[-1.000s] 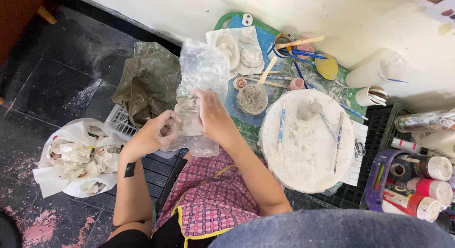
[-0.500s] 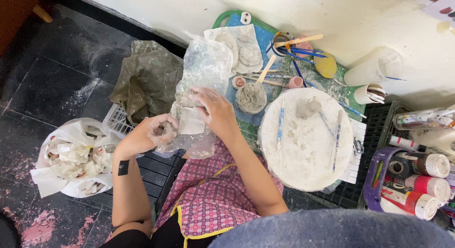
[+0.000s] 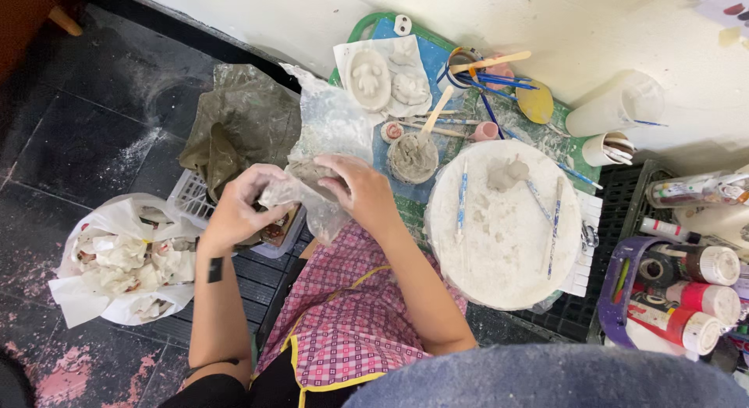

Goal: The person shapes pieces of clay by hand, smooths them with a tool, and mixes a clay slurry in a small container using a wooden stick.

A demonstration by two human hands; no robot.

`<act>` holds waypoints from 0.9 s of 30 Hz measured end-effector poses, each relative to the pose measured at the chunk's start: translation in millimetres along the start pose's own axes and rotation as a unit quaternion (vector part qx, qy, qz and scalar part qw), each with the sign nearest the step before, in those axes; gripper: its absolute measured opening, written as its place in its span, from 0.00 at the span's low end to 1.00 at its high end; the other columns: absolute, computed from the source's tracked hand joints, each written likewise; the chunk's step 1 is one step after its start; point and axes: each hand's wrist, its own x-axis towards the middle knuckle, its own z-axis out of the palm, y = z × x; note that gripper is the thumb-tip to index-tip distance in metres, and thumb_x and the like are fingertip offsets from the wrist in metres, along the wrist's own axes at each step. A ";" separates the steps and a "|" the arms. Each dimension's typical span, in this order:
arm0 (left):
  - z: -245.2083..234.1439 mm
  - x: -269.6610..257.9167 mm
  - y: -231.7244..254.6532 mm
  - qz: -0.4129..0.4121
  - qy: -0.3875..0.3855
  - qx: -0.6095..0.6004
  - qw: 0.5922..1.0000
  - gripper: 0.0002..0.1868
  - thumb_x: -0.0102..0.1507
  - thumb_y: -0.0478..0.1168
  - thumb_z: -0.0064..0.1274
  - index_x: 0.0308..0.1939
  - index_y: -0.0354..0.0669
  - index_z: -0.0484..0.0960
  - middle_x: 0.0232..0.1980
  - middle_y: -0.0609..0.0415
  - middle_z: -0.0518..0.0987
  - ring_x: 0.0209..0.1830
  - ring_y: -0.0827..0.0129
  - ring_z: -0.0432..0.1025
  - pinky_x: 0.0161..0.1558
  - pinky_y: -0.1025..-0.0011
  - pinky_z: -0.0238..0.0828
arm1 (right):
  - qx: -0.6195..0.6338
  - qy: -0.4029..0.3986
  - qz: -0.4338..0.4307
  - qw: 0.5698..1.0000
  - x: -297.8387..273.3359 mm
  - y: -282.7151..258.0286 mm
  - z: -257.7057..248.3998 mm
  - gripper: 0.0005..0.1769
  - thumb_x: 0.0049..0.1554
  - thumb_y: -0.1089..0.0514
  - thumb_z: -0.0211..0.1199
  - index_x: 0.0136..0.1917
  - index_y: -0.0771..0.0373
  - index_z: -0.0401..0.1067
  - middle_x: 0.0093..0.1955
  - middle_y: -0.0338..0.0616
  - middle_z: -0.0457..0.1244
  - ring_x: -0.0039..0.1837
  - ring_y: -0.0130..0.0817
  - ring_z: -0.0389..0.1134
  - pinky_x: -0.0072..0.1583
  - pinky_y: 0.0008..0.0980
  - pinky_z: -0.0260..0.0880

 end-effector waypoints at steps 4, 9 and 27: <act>21.1 14.5 13.8 0.100 0.154 0.331 0.926 0.19 0.47 0.31 0.68 0.42 0.44 0.85 0.46 0.48 0.76 0.51 0.61 0.70 0.55 0.69 0.68 | -0.007 0.017 -0.068 0.998 -10.6 6.3 7.6 0.17 0.59 0.56 0.67 0.62 0.51 0.72 0.65 0.40 0.70 0.68 0.40 0.70 0.66 0.37 0.70; 30.5 35.7 -11.2 0.221 0.140 0.215 0.941 0.11 0.61 0.31 0.59 0.45 0.40 0.74 0.49 0.46 0.82 0.46 0.59 0.78 0.48 0.68 0.74 | 0.159 -0.044 -0.018 0.986 -27.4 18.1 0.3 0.28 0.64 0.60 0.54 0.77 0.58 0.60 0.75 0.48 0.62 0.76 0.46 0.65 0.75 0.42 0.63; 74.5 40.7 -99.1 0.209 0.375 0.123 0.895 0.06 0.70 0.33 0.47 0.48 0.34 0.69 0.34 0.53 0.74 0.31 0.73 0.69 0.36 0.73 0.69 | 0.085 0.153 0.049 0.983 -28.3 14.6 46.7 0.14 0.59 0.59 0.69 0.58 0.60 0.76 0.51 0.51 0.71 0.53 0.47 0.75 0.54 0.36 0.74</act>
